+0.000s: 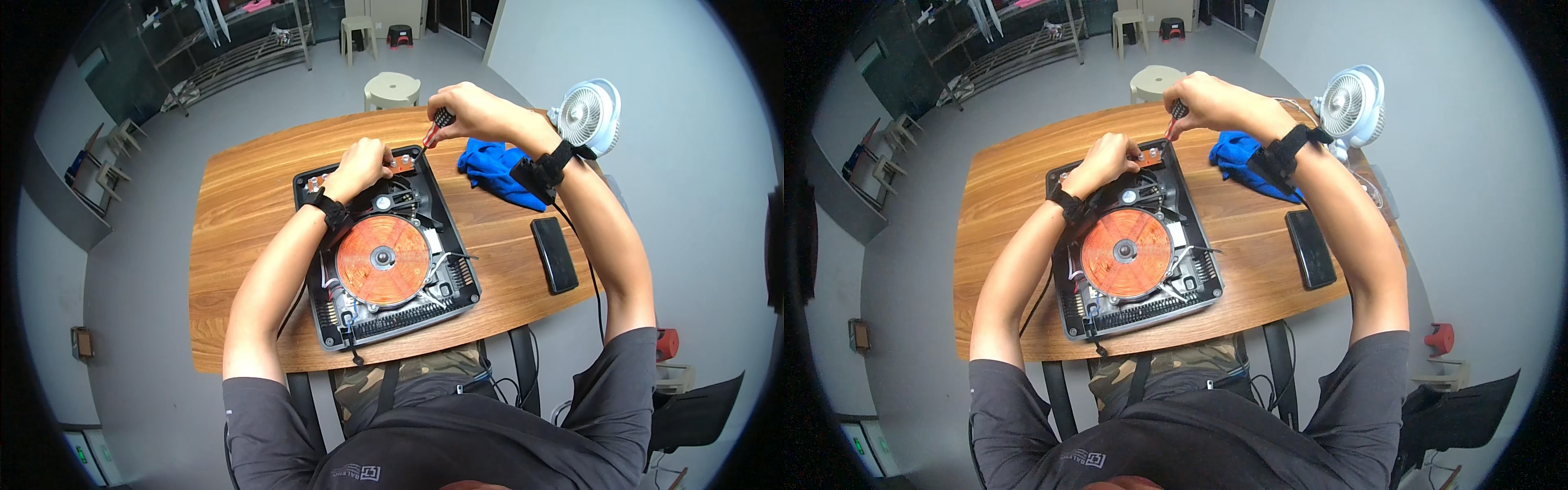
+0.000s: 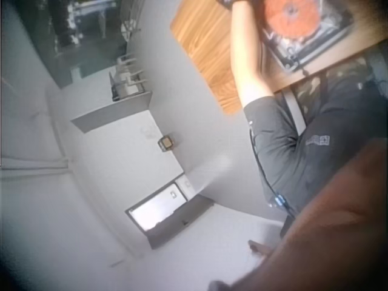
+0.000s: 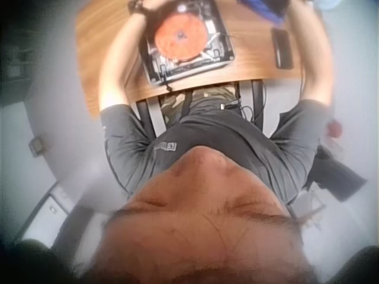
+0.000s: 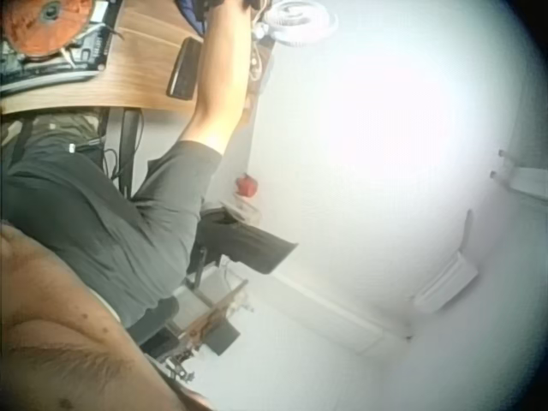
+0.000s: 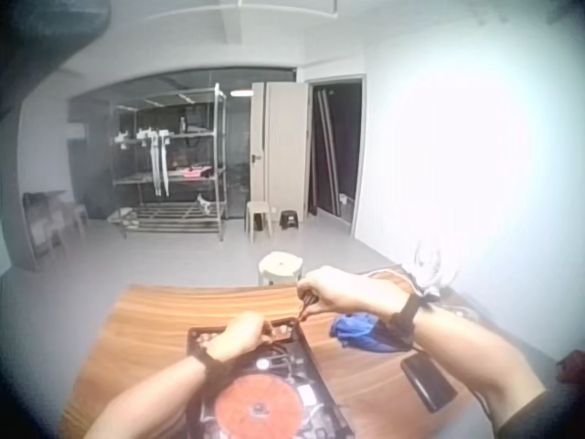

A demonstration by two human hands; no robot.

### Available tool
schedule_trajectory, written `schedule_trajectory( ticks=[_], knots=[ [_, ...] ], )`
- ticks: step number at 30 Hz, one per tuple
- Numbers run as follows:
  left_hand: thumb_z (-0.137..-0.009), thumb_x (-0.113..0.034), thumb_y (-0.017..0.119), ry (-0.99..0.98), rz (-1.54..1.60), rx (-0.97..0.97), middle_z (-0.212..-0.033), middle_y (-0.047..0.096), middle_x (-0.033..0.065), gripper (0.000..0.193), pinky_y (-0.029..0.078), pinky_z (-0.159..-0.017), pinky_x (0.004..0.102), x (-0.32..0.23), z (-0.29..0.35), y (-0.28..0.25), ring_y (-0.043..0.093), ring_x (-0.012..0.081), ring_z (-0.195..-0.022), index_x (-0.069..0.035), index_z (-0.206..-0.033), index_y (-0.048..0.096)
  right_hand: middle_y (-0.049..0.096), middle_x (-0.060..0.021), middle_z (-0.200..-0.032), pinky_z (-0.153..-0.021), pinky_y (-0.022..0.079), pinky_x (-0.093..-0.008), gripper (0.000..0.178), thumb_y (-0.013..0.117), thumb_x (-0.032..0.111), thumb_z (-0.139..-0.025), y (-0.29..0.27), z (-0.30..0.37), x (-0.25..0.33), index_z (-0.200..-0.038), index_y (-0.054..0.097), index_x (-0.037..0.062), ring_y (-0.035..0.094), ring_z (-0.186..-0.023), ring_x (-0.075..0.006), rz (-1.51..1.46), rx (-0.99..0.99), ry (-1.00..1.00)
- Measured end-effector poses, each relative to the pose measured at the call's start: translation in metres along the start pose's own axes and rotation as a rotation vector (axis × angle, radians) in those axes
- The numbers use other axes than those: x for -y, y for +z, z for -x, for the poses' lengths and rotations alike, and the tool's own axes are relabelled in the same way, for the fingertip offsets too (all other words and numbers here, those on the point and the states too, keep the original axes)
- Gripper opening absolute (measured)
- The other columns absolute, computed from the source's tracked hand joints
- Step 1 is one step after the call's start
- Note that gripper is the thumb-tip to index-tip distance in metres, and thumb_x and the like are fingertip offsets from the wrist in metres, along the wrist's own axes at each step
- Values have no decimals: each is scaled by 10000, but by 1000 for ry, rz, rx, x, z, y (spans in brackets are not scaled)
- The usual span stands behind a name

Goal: The person cleans a small black fan with a blue cloth, then installs it into a disassembled electronic device. They connect wires, use a screwdriver to secure components, and attach a circuit board to the device.

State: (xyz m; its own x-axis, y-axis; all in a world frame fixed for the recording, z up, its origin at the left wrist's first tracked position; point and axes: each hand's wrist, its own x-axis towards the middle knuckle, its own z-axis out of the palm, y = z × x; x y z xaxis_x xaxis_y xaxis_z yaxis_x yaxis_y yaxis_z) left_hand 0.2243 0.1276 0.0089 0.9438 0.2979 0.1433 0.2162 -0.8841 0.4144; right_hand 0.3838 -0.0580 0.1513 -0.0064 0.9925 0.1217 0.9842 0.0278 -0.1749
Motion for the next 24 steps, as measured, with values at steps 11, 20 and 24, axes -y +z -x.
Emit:
schedule_trajectory(
  ticks=[11,20,24],
  knots=[
    [-738,-138,850,9,-34,-1,-941,758,199,309,569,-837,423,2,-1,1,738,346,-910,-33,-1022,791,700,-189,-930,-784,559,-398,385,864,264,-798,-2,-9,7,-972,684,-28,690,-879,-349,7,49,5],
    [-733,-139,852,18,-27,-3,-933,756,201,307,567,-836,431,3,-1,2,735,351,-908,-37,-1017,793,699,-177,-884,-756,558,-392,404,868,286,-792,-2,-16,9,-966,687,-31,687,-831,-340,42,67,12],
    [-725,-126,856,8,-23,-4,-938,752,203,282,570,-842,446,5,-4,5,730,367,-939,-44,-985,788,702,-175,-865,-748,559,-390,420,875,305,-780,-3,-17,8,-951,692,-33,691,-812,-332,39,71,0]
  ],
)
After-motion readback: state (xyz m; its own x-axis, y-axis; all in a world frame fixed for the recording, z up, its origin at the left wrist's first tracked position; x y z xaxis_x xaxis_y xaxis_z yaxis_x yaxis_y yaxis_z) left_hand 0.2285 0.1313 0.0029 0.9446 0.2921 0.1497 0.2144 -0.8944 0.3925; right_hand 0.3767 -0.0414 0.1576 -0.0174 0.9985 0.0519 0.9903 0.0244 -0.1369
